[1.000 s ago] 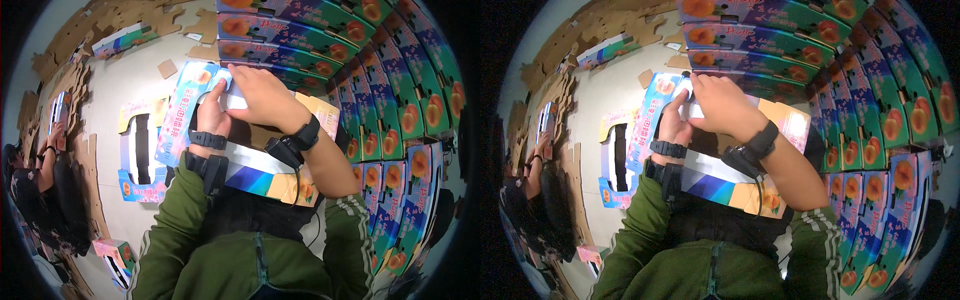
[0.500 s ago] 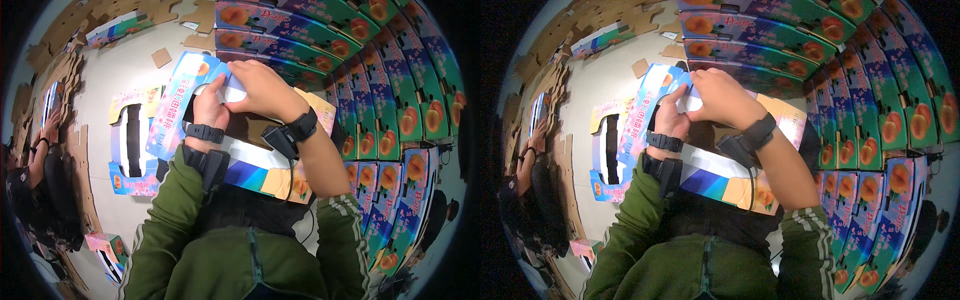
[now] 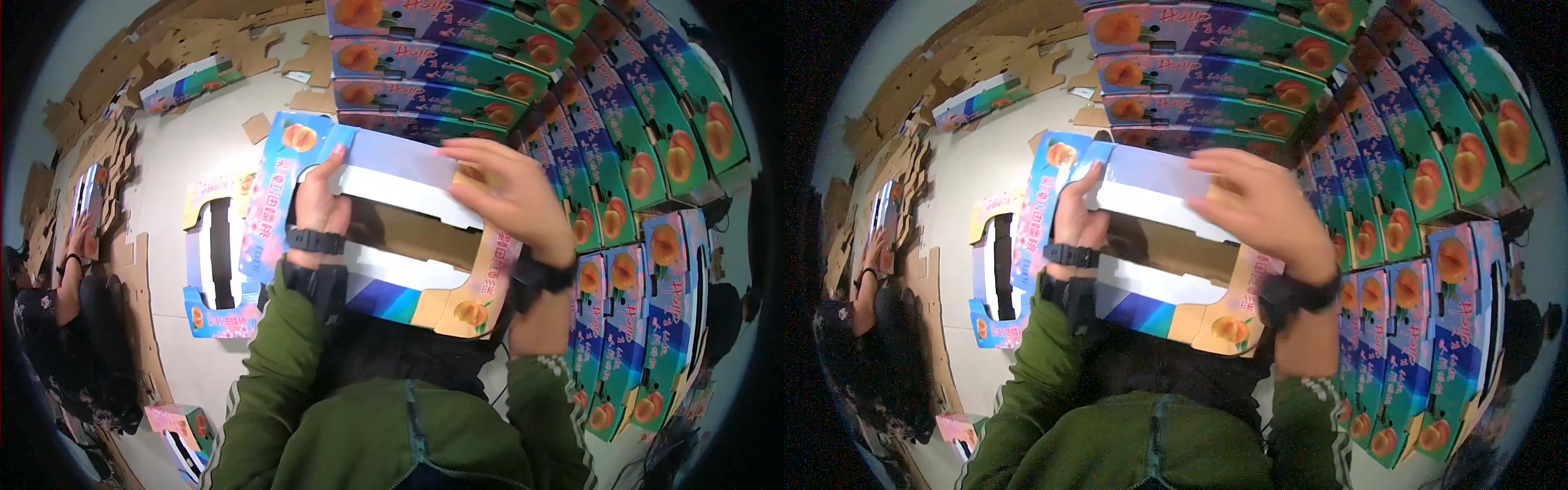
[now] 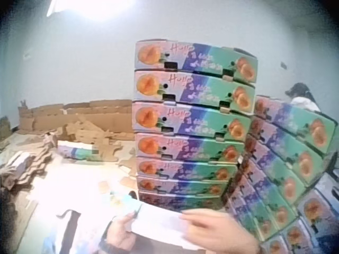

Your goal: Assembling and stacking cardboard fruit boxes in a factory setting.

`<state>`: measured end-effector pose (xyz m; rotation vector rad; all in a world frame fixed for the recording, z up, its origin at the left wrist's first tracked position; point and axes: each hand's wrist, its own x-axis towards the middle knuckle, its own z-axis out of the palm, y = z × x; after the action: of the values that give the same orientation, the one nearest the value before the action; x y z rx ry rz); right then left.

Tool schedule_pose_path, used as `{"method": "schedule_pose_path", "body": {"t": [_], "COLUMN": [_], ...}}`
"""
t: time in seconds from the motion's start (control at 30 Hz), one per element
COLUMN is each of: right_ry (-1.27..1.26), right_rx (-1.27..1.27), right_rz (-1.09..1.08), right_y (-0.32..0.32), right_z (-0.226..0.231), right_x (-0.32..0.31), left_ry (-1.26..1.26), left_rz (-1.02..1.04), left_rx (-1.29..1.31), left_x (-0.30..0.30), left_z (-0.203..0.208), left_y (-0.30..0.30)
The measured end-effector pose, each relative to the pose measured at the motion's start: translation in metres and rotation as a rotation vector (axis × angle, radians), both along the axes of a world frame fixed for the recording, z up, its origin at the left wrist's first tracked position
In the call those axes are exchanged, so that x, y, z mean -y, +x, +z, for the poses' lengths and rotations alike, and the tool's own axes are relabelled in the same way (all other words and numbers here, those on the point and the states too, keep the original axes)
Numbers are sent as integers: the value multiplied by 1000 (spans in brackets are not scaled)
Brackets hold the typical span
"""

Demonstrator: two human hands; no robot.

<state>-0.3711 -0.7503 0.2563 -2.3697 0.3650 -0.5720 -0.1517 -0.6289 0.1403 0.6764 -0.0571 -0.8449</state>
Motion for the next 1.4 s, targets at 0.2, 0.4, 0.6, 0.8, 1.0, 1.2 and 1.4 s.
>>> {"method": "schedule_pose_path", "body": {"t": [0.2, 0.4, 0.6, 0.8, 1.0, 1.2, 1.4], "right_ry": [382, 1375, 578, 434, 213, 153, 200], "right_rx": [413, 683, -38, -43, -173, -281, -312], "right_rz": [-516, 95, 107, -7, -141, -194, -226], "right_y": [-137, -150, -120, -110, -103, -102, -103], "right_z": [-44, -87, -70, -85, -126, -122, -124], "right_x": [-22, -94, -113, -107, -103, -105, -104], "left_ry": [-194, -775, -677, -722, -695, -652, -591], "left_rz": [-64, -252, -294, -328, -397, -509, -589], "left_rx": [-34, 15, 138, 202, 389, 664, 842], "left_x": [-35, -53, -80, -97, -116, -127, -128], "left_z": [51, 33, 28, 32, 34, 41, 48], "left_y": [-25, -4, 32, 20, 15, 5, -2]}}
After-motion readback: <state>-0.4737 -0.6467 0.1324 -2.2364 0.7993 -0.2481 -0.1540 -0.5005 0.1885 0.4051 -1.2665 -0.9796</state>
